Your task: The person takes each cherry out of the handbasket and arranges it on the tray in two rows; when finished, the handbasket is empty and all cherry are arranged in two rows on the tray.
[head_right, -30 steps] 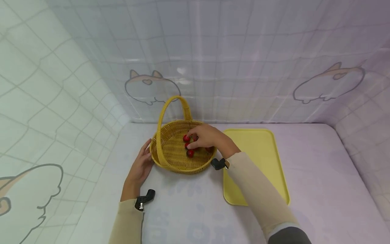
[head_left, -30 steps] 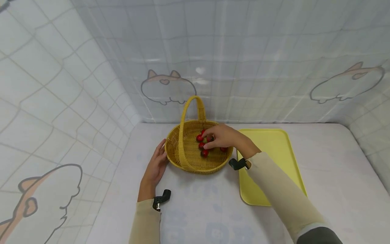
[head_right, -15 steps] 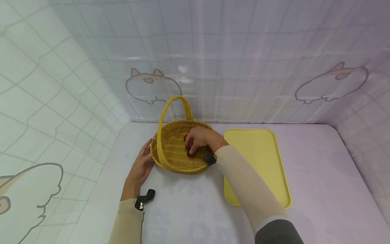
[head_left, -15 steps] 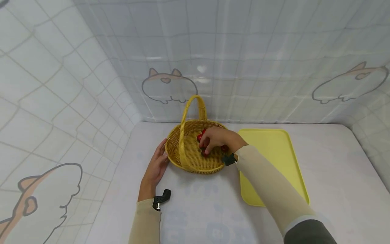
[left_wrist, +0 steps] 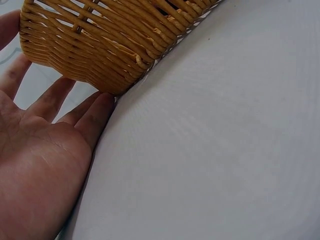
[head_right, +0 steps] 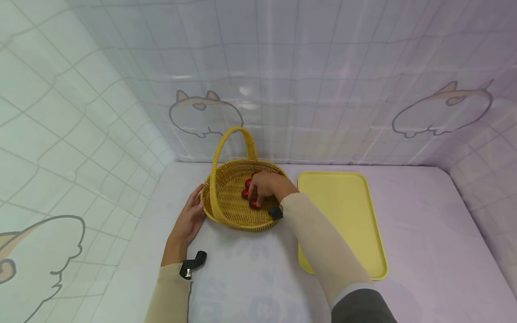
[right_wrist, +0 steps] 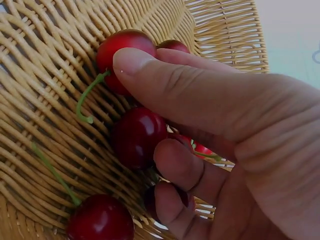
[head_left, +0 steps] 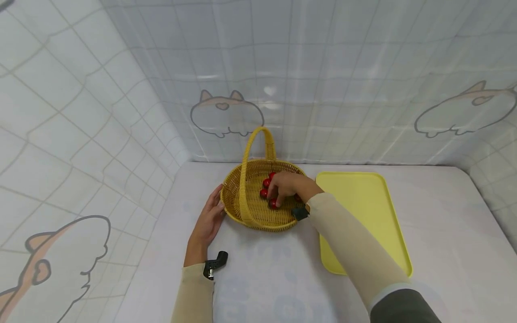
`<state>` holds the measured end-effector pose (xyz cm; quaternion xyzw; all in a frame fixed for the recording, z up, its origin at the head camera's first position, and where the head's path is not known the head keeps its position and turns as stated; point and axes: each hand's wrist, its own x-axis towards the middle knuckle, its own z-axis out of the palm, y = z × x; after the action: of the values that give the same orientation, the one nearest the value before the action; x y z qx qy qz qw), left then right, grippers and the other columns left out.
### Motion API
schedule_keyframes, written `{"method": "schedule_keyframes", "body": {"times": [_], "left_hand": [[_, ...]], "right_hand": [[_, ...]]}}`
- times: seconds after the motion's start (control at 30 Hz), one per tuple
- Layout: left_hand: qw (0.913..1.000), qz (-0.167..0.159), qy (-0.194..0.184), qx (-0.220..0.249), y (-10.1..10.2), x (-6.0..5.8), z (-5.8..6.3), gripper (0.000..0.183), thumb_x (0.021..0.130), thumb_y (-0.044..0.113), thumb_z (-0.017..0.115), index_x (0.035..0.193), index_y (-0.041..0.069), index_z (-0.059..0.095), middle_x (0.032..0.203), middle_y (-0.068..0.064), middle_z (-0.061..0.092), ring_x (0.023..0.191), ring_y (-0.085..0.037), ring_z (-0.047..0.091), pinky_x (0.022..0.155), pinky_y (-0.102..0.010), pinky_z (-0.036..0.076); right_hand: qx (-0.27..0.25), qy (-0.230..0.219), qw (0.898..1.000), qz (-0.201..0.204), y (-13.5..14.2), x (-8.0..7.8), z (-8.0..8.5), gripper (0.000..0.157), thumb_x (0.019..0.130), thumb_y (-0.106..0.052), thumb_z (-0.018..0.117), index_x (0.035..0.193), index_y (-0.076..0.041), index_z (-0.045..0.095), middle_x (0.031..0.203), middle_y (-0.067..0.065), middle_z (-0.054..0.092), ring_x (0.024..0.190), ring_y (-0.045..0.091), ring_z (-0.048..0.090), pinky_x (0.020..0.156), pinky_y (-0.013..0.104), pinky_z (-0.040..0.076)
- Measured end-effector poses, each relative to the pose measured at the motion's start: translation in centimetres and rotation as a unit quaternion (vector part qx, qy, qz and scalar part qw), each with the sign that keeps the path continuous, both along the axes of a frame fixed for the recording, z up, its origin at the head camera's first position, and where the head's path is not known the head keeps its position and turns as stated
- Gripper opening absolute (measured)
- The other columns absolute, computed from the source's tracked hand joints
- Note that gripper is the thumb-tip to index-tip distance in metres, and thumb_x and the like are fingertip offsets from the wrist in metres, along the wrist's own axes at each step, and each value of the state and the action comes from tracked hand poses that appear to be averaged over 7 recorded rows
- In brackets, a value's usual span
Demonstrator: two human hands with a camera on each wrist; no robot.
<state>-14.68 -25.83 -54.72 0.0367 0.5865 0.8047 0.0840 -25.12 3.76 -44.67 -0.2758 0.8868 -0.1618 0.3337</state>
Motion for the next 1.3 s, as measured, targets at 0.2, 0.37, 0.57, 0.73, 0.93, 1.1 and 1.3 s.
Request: {"method": "schedule_keyframes", "body": {"times": [0.2, 0.37, 0.57, 0.73, 0.93, 1.1, 1.3], "left_hand": [[1.0, 0.001, -0.004, 0.005, 0.13, 0.07, 0.08, 0.066, 0.104, 0.012, 0.054, 0.163, 0.023, 0.027, 0.171, -0.002, 0.018, 0.147, -0.012, 0.035, 0.111, -0.02, 0.04], [0.9999, 0.007, -0.01, 0.006, 0.16, 0.02, 0.04, 0.066, 0.103, 0.012, 0.055, 0.162, 0.025, 0.028, 0.17, -0.001, 0.02, 0.147, -0.013, 0.035, 0.111, -0.021, 0.04], [0.9999, 0.003, -0.015, 0.004, 0.24, 0.1, -0.06, 0.066, 0.103, 0.012, 0.055, 0.162, 0.026, 0.028, 0.171, 0.001, 0.019, 0.147, -0.012, 0.035, 0.111, -0.021, 0.04], [0.9999, -0.001, -0.006, 0.008, 0.35, 0.2, 0.02, 0.066, 0.103, 0.012, 0.055, 0.162, 0.025, 0.028, 0.171, 0.0, 0.019, 0.146, -0.011, 0.036, 0.111, -0.022, 0.041], [1.0, 0.0, -0.001, 0.003, 0.37, 0.19, 0.2, 0.065, 0.103, 0.013, 0.055, 0.162, 0.025, 0.028, 0.17, -0.001, 0.021, 0.145, -0.011, 0.038, 0.11, -0.022, 0.041], [1.0, -0.002, -0.002, 0.005, 0.36, 0.16, 0.3, 0.065, 0.104, 0.012, 0.055, 0.162, 0.024, 0.028, 0.17, 0.0, 0.02, 0.146, -0.012, 0.036, 0.111, -0.022, 0.04], [1.0, -0.003, -0.005, 0.006, 0.4, -0.03, 0.04, 0.065, 0.103, 0.012, 0.055, 0.162, 0.025, 0.029, 0.17, 0.0, 0.019, 0.147, -0.013, 0.035, 0.111, -0.022, 0.04]], "right_hand": [[0.009, -0.004, 1.0, -0.007, -0.28, -0.08, -0.25, 0.032, 0.082, -0.025, 0.086, 0.112, -0.032, 0.079, 0.118, -0.005, 0.068, 0.12, 0.018, 0.056, 0.103, 0.04, 0.049], [0.004, 0.008, 1.0, 0.0, -0.38, -0.19, -0.61, 0.026, 0.082, -0.026, 0.086, 0.108, -0.031, 0.08, 0.113, -0.007, 0.069, 0.116, 0.016, 0.057, 0.101, 0.038, 0.05], [-0.009, 0.006, 1.0, 0.005, -0.17, -0.04, -0.88, 0.024, 0.083, -0.026, 0.085, 0.106, -0.028, 0.081, 0.107, -0.008, 0.07, 0.109, 0.014, 0.059, 0.098, 0.036, 0.051], [-0.016, 0.0, 1.0, 0.011, -0.05, -0.04, -0.84, 0.023, 0.084, -0.026, 0.084, 0.107, -0.026, 0.08, 0.106, -0.007, 0.07, 0.106, 0.013, 0.06, 0.096, 0.036, 0.051], [-0.023, -0.006, 0.999, 0.026, 0.15, -0.18, -0.79, 0.019, 0.086, -0.026, 0.082, 0.105, -0.023, 0.079, 0.105, -0.007, 0.07, 0.105, 0.014, 0.061, 0.095, 0.035, 0.051], [-0.031, -0.01, 0.999, 0.032, 0.46, -0.36, -0.82, 0.014, 0.087, -0.026, 0.081, 0.1, -0.023, 0.079, 0.102, -0.007, 0.07, 0.1, 0.014, 0.06, 0.089, 0.033, 0.051], [-0.023, -0.023, 0.999, 0.035, 0.5, -0.26, -0.81, 0.016, 0.088, -0.028, 0.081, 0.103, -0.026, 0.079, 0.103, -0.009, 0.071, 0.101, 0.013, 0.06, 0.089, 0.033, 0.051]]}}
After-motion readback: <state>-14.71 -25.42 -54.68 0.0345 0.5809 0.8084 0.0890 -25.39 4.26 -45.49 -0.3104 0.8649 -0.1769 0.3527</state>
